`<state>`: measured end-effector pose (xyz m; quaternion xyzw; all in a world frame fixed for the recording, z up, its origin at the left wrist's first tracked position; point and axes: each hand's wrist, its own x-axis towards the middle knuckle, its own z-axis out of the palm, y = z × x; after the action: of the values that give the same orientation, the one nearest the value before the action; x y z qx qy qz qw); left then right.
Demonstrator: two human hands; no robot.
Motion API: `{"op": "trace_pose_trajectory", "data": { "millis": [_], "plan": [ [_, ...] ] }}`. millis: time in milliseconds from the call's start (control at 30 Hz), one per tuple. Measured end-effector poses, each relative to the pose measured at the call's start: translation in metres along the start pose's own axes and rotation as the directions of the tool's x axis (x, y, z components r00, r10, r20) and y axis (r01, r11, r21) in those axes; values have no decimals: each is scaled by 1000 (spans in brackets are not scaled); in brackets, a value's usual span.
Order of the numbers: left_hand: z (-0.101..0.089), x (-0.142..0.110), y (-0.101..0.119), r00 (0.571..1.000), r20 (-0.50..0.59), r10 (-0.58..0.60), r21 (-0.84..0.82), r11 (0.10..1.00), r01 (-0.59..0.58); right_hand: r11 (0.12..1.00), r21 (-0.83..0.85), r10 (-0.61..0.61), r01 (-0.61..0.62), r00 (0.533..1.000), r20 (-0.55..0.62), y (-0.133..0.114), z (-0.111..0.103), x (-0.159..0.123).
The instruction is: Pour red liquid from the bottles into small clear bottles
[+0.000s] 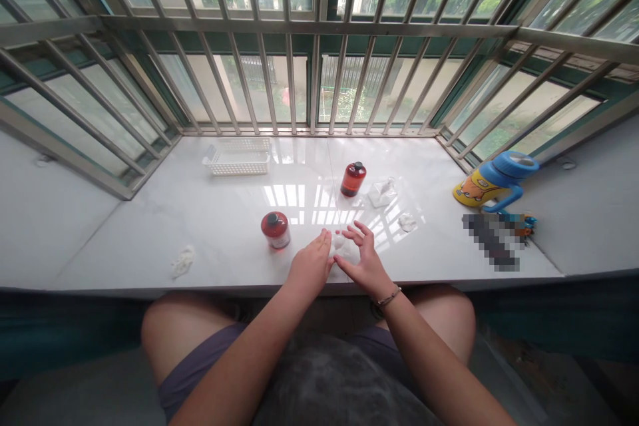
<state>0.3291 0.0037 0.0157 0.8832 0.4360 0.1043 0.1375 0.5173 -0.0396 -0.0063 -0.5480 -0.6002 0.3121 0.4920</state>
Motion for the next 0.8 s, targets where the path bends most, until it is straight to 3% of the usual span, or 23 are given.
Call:
{"op": "trace_pose_trajectory", "data": {
  "millis": [100, 233, 400, 633, 800],
  "plan": [
    [0, 0, 1, 1000, 7, -4, 5, 1000, 4, 1000, 8, 0, 1, 999, -45, 0, 0, 1],
    [2, 0, 1, 1000, -14, 5, 9, 1000, -5, 1000, 17, 2, -3, 1000, 21, 0, 1, -1],
    [11, -1, 4, 999, -40, -5, 67, 998, 8, 999, -6, 38, -39, 995, -95, 0, 6, -1],
    [19, 0, 10, 997, -67, -32, 112, 993, 40, 998, -59, 7, -16, 990, -143, -6, 7, 8],
    [16, -1, 10, 996, -91, -25, 110, 993, 35, 1000, -1, -23, 23, 988, -152, -16, -4, 12]
  ]
}}
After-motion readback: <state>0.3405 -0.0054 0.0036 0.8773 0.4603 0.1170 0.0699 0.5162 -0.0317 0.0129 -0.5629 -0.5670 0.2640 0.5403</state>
